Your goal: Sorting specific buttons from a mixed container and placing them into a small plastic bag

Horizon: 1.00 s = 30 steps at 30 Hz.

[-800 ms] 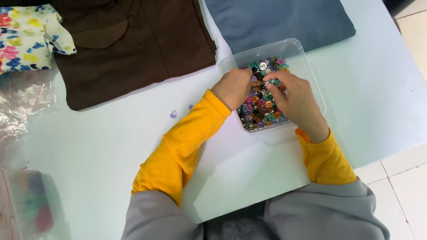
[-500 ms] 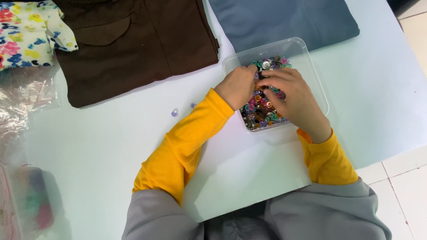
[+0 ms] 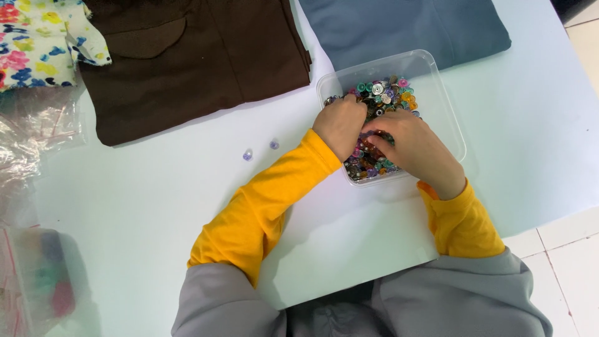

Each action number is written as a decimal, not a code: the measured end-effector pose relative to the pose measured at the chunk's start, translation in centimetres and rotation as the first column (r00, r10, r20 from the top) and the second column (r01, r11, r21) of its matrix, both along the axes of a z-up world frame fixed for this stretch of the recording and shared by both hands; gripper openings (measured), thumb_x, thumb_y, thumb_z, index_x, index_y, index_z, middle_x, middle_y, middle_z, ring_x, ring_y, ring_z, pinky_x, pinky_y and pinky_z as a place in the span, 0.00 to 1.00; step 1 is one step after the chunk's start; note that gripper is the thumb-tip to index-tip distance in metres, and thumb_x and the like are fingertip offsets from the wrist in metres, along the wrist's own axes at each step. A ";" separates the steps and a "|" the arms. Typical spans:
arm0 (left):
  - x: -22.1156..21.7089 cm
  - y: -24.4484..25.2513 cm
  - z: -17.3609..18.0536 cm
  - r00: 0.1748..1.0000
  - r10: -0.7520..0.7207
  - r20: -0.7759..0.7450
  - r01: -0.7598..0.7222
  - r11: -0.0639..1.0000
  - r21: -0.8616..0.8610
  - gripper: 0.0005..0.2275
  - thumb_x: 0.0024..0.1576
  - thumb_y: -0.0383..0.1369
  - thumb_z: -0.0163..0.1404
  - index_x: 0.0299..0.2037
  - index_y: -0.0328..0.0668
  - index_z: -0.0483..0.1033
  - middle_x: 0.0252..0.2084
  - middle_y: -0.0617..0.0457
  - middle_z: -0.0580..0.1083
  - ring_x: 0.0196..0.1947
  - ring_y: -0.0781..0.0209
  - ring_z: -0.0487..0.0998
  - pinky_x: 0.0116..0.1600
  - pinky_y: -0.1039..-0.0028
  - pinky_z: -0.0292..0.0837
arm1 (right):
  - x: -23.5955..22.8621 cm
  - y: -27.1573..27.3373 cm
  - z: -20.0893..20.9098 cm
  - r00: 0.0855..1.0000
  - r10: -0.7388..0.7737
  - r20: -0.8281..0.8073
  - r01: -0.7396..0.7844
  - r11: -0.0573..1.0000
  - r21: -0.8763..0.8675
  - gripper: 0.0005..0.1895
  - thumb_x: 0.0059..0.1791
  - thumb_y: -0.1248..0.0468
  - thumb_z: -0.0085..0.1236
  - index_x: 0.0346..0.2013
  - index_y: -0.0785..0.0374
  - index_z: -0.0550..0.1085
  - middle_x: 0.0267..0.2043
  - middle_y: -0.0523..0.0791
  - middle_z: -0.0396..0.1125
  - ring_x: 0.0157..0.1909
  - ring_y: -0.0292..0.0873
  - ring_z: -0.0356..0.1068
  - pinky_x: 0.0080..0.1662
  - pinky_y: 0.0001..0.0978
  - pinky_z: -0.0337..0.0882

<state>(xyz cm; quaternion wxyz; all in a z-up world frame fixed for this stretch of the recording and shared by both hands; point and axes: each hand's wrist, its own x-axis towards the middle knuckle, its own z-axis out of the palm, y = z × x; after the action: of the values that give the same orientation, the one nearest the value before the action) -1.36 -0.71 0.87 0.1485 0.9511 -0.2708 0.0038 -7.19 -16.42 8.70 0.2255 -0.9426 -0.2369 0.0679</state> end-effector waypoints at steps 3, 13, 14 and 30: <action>-0.7 0.5 2.4 1.000 -0.017 0.014 0.017 0.999 -0.037 0.02 0.51 0.22 0.56 0.30 0.35 0.77 0.32 0.45 0.71 0.31 0.56 0.79 0.33 0.72 0.79 | 0.1 -0.5 -0.4 0.999 -0.039 -0.006 0.039 0.997 -0.065 0.08 0.54 0.64 0.56 0.45 0.60 0.80 0.42 0.48 0.76 0.51 0.51 0.73 0.53 0.45 0.71; -2.0 -0.3 1.8 0.990 -0.020 0.140 0.010 0.997 0.072 0.05 0.45 0.25 0.58 0.24 0.44 0.75 0.29 0.51 0.72 0.28 0.64 0.74 0.31 0.74 0.71 | 0.2 -1.6 -1.8 0.965 -0.156 0.209 0.135 0.985 0.112 0.13 0.53 0.68 0.60 0.52 0.57 0.79 0.43 0.44 0.75 0.51 0.52 0.72 0.54 0.49 0.69; -2.2 -0.5 2.0 0.990 0.011 0.142 -0.020 0.998 0.067 0.05 0.44 0.25 0.59 0.25 0.45 0.75 0.27 0.51 0.72 0.27 0.63 0.75 0.30 0.74 0.72 | 0.1 -1.6 -1.6 0.963 -0.148 0.224 0.118 0.983 0.143 0.12 0.52 0.70 0.61 0.51 0.58 0.79 0.43 0.45 0.75 0.50 0.53 0.73 0.54 0.48 0.70; 0.9 1.6 1.3 0.990 -0.106 -0.093 0.057 0.905 -0.422 0.05 0.53 0.28 0.55 0.35 0.43 0.70 0.30 0.49 0.77 0.30 0.44 0.83 0.34 0.60 0.79 | -0.4 -1.3 -0.4 0.948 -0.188 0.256 0.087 0.929 0.360 0.16 0.53 0.78 0.55 0.53 0.63 0.79 0.44 0.51 0.69 0.44 0.54 0.74 0.48 0.47 0.72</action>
<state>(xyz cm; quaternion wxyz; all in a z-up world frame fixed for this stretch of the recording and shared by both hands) -0.47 0.87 2.19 0.3640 0.8837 -0.2942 0.0012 -7.62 -17.68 8.34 0.3543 -0.9028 -0.2078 -0.1275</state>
